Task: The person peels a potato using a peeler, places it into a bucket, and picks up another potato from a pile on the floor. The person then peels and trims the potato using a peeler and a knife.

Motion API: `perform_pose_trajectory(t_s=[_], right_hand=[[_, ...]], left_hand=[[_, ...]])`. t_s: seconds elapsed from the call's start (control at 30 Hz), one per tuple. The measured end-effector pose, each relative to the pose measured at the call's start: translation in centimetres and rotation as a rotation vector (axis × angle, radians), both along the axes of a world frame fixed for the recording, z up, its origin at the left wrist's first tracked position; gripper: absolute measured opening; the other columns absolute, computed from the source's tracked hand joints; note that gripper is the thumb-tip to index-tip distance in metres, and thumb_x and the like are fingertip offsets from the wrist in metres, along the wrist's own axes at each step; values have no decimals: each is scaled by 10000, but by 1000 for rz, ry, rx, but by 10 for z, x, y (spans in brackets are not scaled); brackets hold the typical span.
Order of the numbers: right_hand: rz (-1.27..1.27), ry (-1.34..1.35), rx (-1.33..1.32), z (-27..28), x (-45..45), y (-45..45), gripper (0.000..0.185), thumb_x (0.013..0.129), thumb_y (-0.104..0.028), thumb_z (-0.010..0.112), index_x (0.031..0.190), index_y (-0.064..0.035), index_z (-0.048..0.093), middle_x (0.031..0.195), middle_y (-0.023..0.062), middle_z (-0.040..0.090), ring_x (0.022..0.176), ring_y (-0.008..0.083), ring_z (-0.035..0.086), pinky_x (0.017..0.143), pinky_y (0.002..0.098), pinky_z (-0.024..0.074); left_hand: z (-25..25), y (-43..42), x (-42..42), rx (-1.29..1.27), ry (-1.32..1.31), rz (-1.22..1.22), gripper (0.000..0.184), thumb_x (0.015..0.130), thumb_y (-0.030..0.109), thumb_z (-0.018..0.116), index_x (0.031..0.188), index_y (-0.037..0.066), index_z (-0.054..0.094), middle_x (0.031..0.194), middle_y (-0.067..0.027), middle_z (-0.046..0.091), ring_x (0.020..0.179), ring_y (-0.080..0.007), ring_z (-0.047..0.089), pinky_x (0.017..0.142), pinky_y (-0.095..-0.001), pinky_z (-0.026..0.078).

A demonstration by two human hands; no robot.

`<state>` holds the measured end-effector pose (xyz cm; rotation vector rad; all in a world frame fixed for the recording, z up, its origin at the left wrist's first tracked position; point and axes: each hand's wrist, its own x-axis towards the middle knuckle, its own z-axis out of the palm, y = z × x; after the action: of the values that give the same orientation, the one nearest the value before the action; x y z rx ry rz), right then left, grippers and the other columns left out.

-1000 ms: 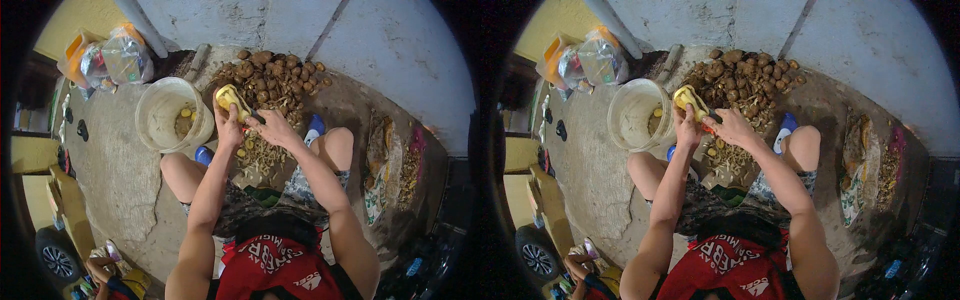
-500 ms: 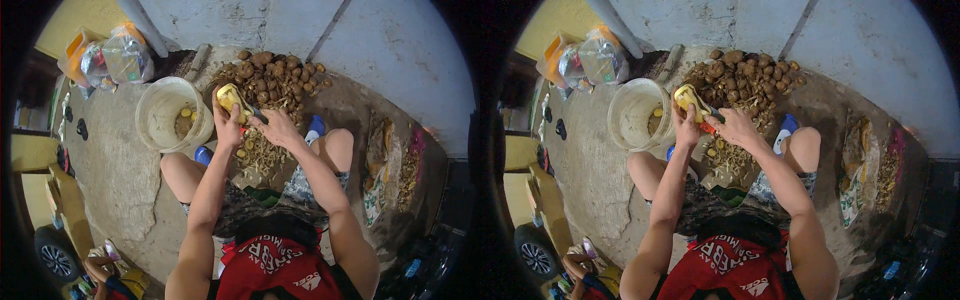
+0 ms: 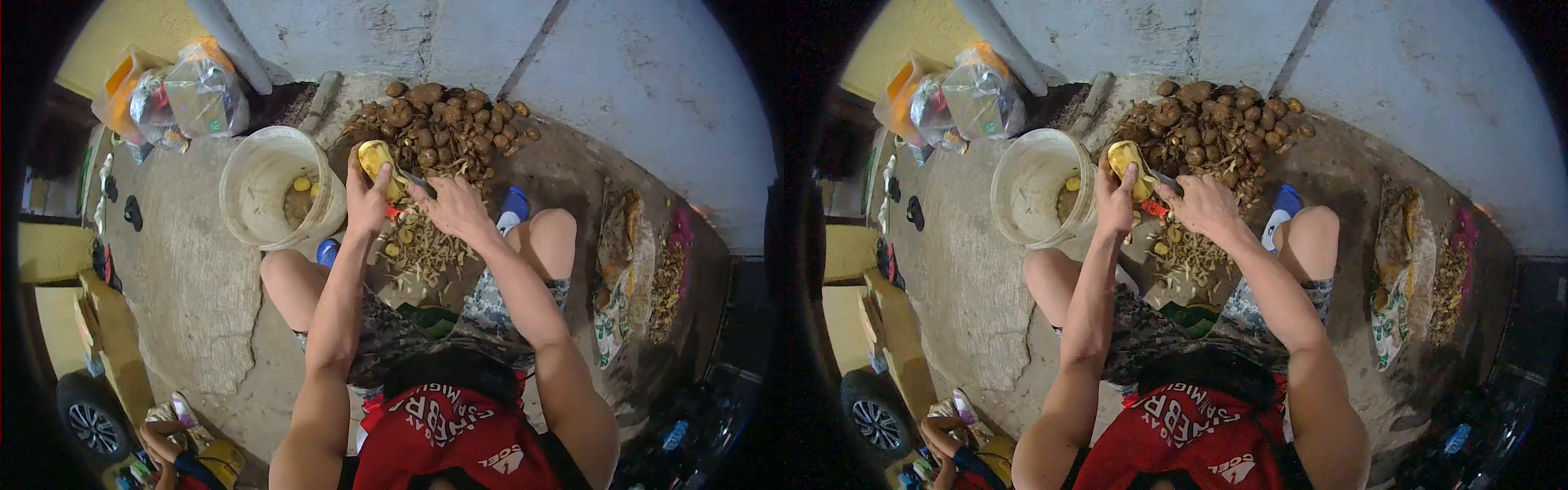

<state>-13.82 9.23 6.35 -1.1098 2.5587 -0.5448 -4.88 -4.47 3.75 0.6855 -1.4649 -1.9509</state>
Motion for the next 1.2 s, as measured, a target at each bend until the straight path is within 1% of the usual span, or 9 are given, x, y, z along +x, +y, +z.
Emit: perform_pose_trajectory(t_s=[0.1,0.17,0.3,0.5,0.73,0.8,0.97,1.03,1.2], right_hand=[[-102,-313,172,24,-10,-5,700,920,-616,433,1107,29,628,1062,311,614,1073,418,563,933,482,437],[-149,-206,95,-3,-35,3,719,908,-629,446,1066,47,632,988,304,632,1001,428,598,884,493,466],[-86,-132,-145,-6,-38,5,729,890,-629,479,1034,68,638,931,312,647,944,457,624,855,499,492],[27,-123,-325,-26,-3,0,980,644,-599,785,1275,82,472,1163,318,577,1099,436,568,939,446,452],[106,-323,-429,-6,-11,3,546,696,-380,800,995,29,595,824,191,643,754,340,631,719,433,489],[184,-152,-499,-17,-13,2,406,702,-251,809,929,39,639,704,100,618,613,193,569,614,314,477],[19,-214,-412,5,-28,11,331,716,-214,787,902,30,663,710,123,640,623,189,602,606,328,487],[-195,-387,-490,4,-52,18,286,735,-190,767,917,10,676,743,121,668,644,162,619,587,324,483],[-216,-320,-450,-3,-71,30,285,741,-205,773,917,-3,675,724,119,639,620,168,594,600,339,474]], left_hand=[[-6,-4,3,20,-113,-11,560,951,100,564,1431,-8,295,1280,-126,518,1158,-205,518,977,-326,426],[-15,-3,6,-1,-181,-20,534,969,139,553,1428,3,318,1286,-123,531,1164,-204,528,953,-335,453],[-19,-5,15,464,-66,-66,418,991,198,516,1370,55,410,1250,-96,559,1090,-205,590,850,-341,529],[-18,3,8,616,43,-142,350,1013,198,462,1338,80,405,1191,-65,562,1015,-175,607,783,-322,552],[-11,9,7,640,-18,-219,366,1017,214,452,1352,79,387,1144,-59,569,1005,-170,607,757,-325,555],[-16,9,4,626,8,-227,374,1017,219,455,1357,79,383,1140,-61,571,998,-170,608,756,-328,556],[-15,2,7,574,-200,-264,414,1008,278,476,1362,75,407,1130,-72,580,894,-159,626,703,-360,573],[-14,-4,17,587,-162,-316,419,1006,295,479,1359,78,418,1131,-69,579,896,-157,623,692,-368,573],[-20,-9,19,696,-114,-437,436,998,321,492,1365,95,429,1173,-53,575,955,-156,610,741,-373,569]])
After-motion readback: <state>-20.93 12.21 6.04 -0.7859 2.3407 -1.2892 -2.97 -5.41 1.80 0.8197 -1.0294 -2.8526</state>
